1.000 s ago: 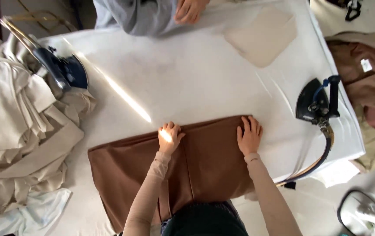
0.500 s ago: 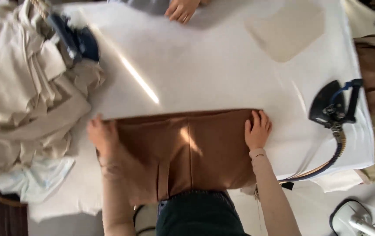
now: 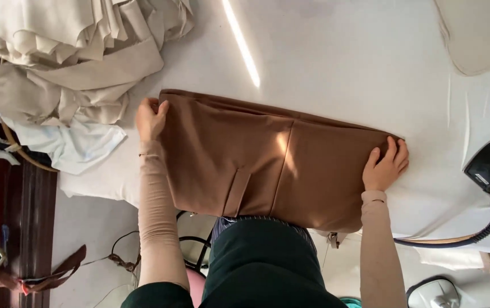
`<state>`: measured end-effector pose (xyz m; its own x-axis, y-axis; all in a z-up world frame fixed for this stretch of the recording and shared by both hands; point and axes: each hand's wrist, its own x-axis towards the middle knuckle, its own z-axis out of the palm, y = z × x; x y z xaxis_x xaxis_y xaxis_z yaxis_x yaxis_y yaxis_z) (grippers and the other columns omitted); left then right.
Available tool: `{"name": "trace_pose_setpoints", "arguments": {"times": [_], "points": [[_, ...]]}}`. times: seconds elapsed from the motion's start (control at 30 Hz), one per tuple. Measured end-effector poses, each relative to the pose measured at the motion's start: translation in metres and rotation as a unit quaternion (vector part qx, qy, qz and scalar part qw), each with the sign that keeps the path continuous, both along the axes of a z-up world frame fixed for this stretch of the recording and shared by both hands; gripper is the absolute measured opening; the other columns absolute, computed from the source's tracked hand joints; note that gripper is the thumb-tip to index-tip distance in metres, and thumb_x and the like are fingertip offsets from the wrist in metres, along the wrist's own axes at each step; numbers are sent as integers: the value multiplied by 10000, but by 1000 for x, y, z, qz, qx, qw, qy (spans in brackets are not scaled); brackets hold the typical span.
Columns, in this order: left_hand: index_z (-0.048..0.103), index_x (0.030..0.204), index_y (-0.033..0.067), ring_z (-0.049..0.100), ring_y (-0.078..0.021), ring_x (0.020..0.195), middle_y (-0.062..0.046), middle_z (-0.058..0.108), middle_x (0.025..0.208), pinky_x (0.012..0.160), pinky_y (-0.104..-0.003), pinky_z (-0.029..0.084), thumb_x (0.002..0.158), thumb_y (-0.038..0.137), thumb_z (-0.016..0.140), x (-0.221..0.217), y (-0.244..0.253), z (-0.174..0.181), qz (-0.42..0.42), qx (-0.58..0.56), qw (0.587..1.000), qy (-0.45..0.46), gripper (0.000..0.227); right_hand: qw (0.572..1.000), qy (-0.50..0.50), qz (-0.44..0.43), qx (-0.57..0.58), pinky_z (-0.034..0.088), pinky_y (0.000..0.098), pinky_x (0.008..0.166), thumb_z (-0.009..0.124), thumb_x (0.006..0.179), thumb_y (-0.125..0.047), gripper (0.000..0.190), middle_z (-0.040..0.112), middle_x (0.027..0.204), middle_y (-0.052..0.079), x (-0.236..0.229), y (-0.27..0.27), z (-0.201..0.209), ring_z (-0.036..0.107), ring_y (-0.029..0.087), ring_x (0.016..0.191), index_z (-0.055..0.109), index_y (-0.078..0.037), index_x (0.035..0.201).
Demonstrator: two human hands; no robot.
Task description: The person irons a brown garment on a table and then folds it, smoothing the fabric with their hands.
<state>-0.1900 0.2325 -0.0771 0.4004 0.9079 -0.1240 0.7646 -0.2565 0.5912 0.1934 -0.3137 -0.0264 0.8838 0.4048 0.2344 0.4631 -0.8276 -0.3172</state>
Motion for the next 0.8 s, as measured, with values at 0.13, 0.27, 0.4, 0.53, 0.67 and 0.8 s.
{"name": "trace_pose_setpoints", "arguments": {"times": [0.13,0.27,0.4,0.53,0.67,0.8], "points": [[668,930,73,661,-391,752,-160,629,737,646,-464,507,923,363,737,12,-11,18,2,-7,1000,-16,299,1000,6,-4,-3,195,563,1050,545,1010,-215,393,329,1436,109,0,1,-1,288,358,1325,485,-159,1395],[544,943,6,613,-516,790,-251,587,752,664,-533,467,1011,237,576,30,-31,46,17,32,997,-65,243,1000,8,-6,-9,196,576,1043,554,1010,-203,387,330,1432,118,1,2,1,286,376,1318,483,-147,1387],[479,981,88,641,-463,806,-205,620,797,707,-506,504,1039,170,509,43,-39,57,-6,81,994,-77,104,1000,2,-1,-17,199,578,1038,540,1009,-185,385,322,1423,128,0,5,4,283,386,1300,465,-132,1383],[496,981,61,620,-509,785,-222,641,802,662,-537,483,1009,139,557,51,-32,58,-2,115,986,-116,103,999,-2,-9,-34,202,564,1041,534,1002,-214,392,321,1418,123,2,5,2,288,382,1292,460,-144,1380],[503,975,92,637,-461,806,-204,648,820,688,-492,502,1014,148,569,53,-20,45,-13,116,986,-121,95,999,-1,-8,-39,202,556,1036,518,996,-236,389,313,1415,113,2,4,2,281,373,1287,451,-147,1370],[515,977,120,652,-412,763,-149,653,794,663,-455,515,1019,173,572,52,-17,36,-15,126,988,-92,89,999,-1,-7,-43,194,548,1032,490,994,-296,405,303,1422,102,7,1,-4,284,366,1281,439,-171,1376]]}}
